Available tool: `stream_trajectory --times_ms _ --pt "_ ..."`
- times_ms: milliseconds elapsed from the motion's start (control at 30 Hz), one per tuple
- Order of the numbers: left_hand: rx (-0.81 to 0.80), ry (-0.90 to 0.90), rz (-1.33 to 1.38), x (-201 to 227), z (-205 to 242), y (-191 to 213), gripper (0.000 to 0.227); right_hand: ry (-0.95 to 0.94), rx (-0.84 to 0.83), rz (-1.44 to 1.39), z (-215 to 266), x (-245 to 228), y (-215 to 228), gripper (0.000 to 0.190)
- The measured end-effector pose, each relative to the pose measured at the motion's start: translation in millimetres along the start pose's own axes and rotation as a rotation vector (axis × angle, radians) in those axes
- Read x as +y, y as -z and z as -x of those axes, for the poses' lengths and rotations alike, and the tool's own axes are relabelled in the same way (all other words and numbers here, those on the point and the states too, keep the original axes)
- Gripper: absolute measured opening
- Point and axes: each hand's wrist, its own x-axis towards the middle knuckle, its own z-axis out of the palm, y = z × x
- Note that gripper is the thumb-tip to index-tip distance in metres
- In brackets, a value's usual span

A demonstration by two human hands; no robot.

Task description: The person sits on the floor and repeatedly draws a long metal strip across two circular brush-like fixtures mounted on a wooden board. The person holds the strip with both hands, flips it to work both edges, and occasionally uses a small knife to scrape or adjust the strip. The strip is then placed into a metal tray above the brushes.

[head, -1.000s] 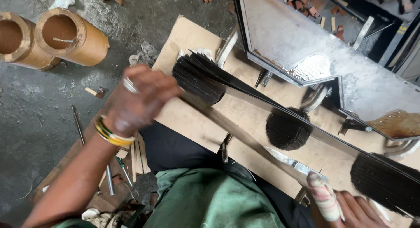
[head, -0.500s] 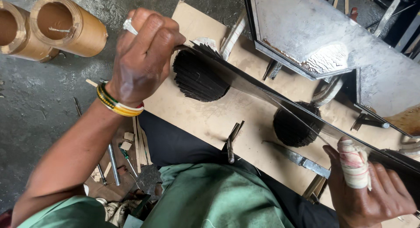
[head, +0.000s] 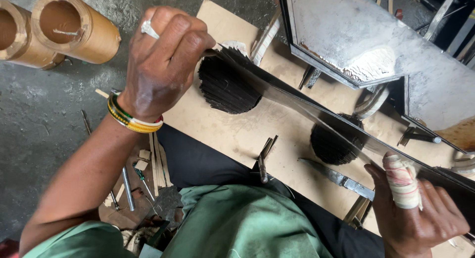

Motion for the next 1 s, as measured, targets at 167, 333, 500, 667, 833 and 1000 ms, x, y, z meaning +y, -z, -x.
stream_trajectory --times_ms 167,333,500,667,833,1000 --pt "-0.019 0.008 -0.026 -2 9 -4 0.017 -0.023 0.019 -0.004 10 0 -9 0.031" --pt "-0.095 0.030 -0.003 -15 16 -4 0.017 0.015 0.102 0.039 10 -16 -28 0.029" --pt "-0.203 0.090 0.189 -30 -3 2 0.021 -0.034 0.095 -0.030 -11 -8 -30 0.033" --pt "-0.166 0.070 0.231 -21 -18 9 0.023 0.003 0.064 -0.004 -21 -5 -21 0.037" --pt "-0.221 0.104 0.257 -20 -31 15 0.019 -0.043 -0.006 -0.169 -26 -4 -14 0.049" --pt "-0.230 0.100 0.276 -22 -28 21 0.014 -0.005 0.015 0.014 -33 -5 -15 0.052"
